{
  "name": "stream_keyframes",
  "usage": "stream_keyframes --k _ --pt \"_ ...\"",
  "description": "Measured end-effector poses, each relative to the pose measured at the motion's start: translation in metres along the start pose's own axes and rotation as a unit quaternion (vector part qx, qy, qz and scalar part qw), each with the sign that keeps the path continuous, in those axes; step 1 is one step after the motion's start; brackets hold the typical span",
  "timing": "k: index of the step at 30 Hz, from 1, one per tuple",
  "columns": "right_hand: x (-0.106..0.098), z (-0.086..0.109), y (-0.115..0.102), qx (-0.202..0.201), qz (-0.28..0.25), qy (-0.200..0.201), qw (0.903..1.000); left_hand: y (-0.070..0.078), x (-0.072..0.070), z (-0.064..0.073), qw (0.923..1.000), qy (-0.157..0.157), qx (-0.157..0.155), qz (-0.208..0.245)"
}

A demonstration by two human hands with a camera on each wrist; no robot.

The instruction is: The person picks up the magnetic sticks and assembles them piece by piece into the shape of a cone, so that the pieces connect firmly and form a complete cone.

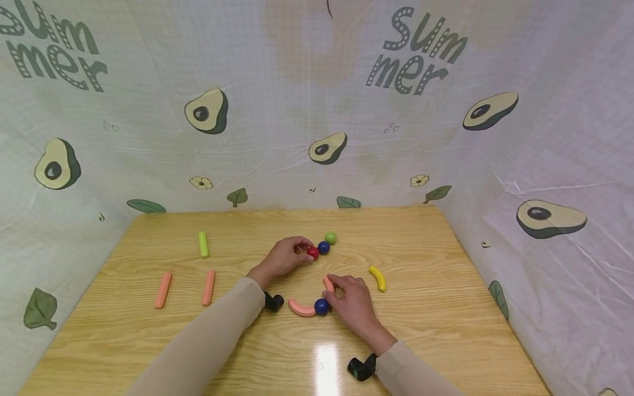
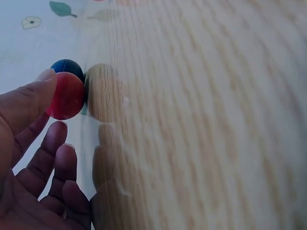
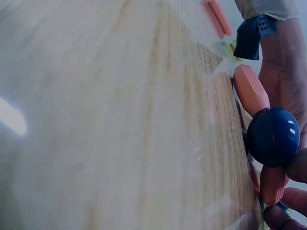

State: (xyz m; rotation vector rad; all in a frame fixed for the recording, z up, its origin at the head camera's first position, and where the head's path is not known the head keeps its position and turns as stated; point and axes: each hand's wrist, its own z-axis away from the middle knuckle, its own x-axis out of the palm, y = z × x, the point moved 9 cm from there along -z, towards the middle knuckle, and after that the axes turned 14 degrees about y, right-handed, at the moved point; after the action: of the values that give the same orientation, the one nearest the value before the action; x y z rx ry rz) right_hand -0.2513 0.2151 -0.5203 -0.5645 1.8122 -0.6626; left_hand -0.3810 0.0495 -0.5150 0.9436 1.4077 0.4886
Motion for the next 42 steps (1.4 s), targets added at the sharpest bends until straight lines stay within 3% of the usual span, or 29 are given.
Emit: stream_keyframes --k 14,19,26,35,42 --pt "-0.001 0.001 -0.001 0.003 -0.005 -0.005 1.0000 0.002 0.006 0.000 0.9992 0.007 0.007 -0.039" --pt "-0.001 0.001 -0.001 0.001 -0.006 -0.004 1.0000 -0.001 0.004 0.005 0.9996 -0.013 0.015 -0.017" --pt "-0.002 0.001 -0.002 -0.001 -0.006 -0.008 0.9999 -0.007 0.000 0.012 0.9992 -0.038 0.003 0.007" --pt "-0.001 0.001 -0.005 -0.004 -0.005 -0.012 0.9999 -0.008 -0.005 0.016 0.9990 -0.041 0.017 -0.009" --pt "-0.001 0.000 -0.006 -0.010 -0.002 -0.009 0.9999 -0.001 0.004 0.027 0.9952 -0.090 0.036 -0.010"
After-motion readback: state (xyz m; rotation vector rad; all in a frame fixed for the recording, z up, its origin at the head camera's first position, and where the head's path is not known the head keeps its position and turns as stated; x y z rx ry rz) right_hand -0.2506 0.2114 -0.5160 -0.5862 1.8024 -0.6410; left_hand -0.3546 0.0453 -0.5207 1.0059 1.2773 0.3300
